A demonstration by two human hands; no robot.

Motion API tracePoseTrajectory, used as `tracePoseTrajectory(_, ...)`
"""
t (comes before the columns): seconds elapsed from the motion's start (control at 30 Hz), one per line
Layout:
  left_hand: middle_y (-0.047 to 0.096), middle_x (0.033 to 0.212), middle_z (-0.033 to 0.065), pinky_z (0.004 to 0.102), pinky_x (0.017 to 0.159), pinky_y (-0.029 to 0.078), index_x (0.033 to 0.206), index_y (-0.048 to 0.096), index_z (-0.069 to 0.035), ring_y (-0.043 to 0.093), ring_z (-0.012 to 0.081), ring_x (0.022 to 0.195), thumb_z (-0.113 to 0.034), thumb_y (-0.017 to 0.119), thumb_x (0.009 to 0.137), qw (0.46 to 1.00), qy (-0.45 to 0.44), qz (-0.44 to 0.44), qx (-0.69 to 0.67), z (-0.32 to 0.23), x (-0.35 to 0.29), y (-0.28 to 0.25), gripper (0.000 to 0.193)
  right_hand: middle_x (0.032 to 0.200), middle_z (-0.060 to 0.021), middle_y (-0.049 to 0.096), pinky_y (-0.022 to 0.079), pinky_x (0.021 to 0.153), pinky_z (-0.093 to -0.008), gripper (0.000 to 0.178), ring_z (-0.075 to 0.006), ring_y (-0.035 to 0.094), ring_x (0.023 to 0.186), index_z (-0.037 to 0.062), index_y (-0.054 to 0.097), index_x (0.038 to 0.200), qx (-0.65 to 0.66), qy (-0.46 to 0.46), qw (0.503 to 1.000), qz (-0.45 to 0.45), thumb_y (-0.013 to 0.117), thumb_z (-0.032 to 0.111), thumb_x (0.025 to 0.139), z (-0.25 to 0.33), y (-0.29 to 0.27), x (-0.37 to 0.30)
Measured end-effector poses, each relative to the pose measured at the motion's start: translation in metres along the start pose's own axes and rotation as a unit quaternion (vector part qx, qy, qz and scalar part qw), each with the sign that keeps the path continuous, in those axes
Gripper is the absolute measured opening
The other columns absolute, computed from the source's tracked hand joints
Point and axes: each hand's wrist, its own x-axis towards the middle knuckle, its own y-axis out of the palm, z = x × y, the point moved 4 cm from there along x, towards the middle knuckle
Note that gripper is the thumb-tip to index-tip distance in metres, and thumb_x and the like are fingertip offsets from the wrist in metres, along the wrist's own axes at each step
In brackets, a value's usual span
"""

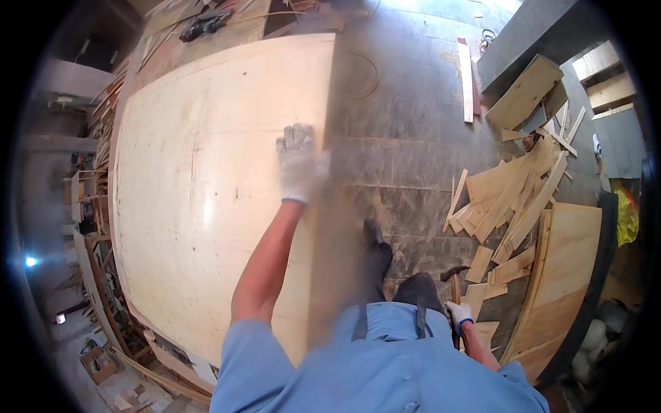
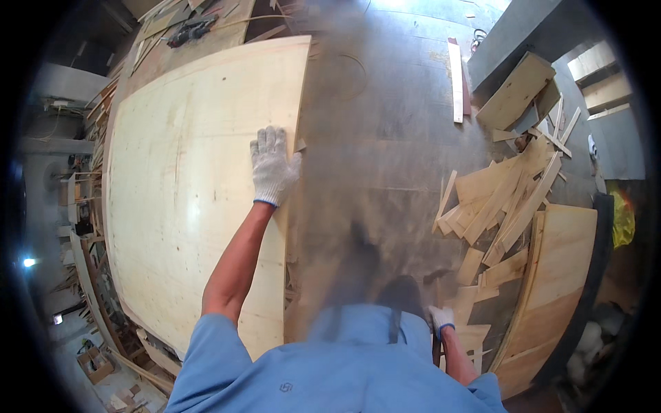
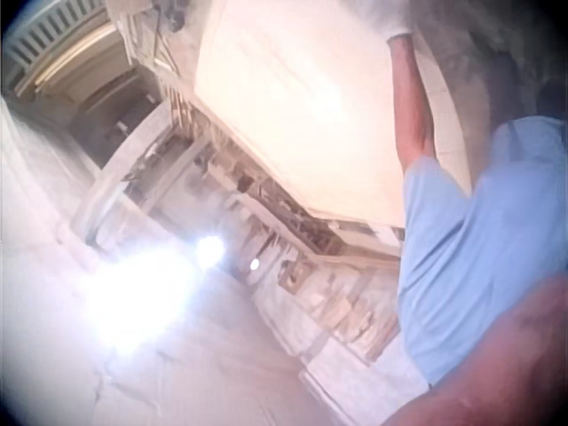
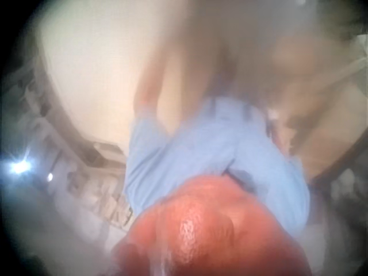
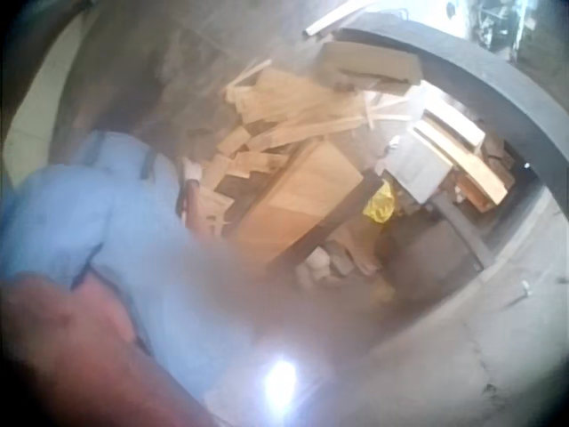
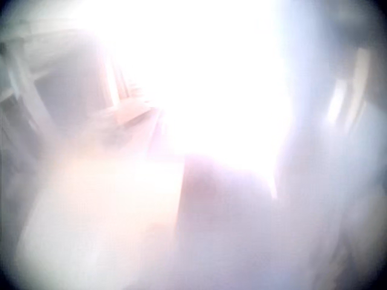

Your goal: The person aligns a reddish-brown veneer sheet onto a large curved plywood panel, marks a cut line with a red pencil, and then uses a hammer and a nail gun to fasten the veneer to the panel. The person repeatedly hammers along the edges and uses the nail gun to secure the veneer in place.

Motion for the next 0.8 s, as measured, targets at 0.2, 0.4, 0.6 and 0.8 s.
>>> tracePoseTrajectory(0.2,0.041,0.160,0.0264,0.0592,0.126,0.018,0.153,0.044,0.002,0.031,0.0454,0.152,-0.043,0.063,0.090,0.999,-0.023,0.011,-0.026,-0.002,0.146,0.037,0.080,0.066,-0.0068,0.062,0.047,0.050,-0.0332,0.027,-0.0156,0.059,0.054,0.0049,0.071,0.084,-0.026,-0.068,0.996,-0.044,0.069,0.031,0.089,0.121,-0.008,0.030)
tracePoseTrajectory(0.4,0.038,0.162,0.0257,0.0588,0.126,0.016,0.154,0.042,0.002,0.027,0.0445,0.154,-0.043,0.063,0.090,0.998,-0.060,0.009,-0.010,0.013,0.250,0.071,0.081,0.060,-0.0016,0.055,0.044,0.042,-0.0366,0.026,-0.0173,0.051,0.044,0.0047,0.065,0.085,-0.068,-0.107,0.991,-0.051,0.075,0.029,0.090,0.283,0.002,0.001)
tracePoseTrajectory(0.6,0.039,0.162,0.0252,0.0564,0.127,0.016,0.154,0.043,0.001,0.028,0.0444,0.153,-0.046,0.066,0.089,0.997,-0.070,0.024,-0.020,0.008,0.310,0.081,0.084,0.059,-0.0035,0.056,0.045,0.044,-0.0371,0.031,-0.0176,0.055,0.046,0.0042,0.065,0.080,-0.211,-0.155,0.964,-0.053,0.074,0.033,0.088,0.361,-0.019,0.133)
tracePoseTrajectory(0.8,0.045,0.157,0.0275,0.0563,0.127,0.020,0.150,0.047,0.003,0.035,0.0465,0.150,-0.046,0.071,0.087,0.995,-0.092,0.006,-0.022,0.015,0.321,0.089,0.084,0.066,-0.0077,0.066,0.052,0.060,-0.0375,0.044,-0.0198,0.066,0.062,-0.0037,0.074,0.099,-0.284,-0.192,0.939,0.021,0.076,0.038,0.083,0.646,0.044,0.065)
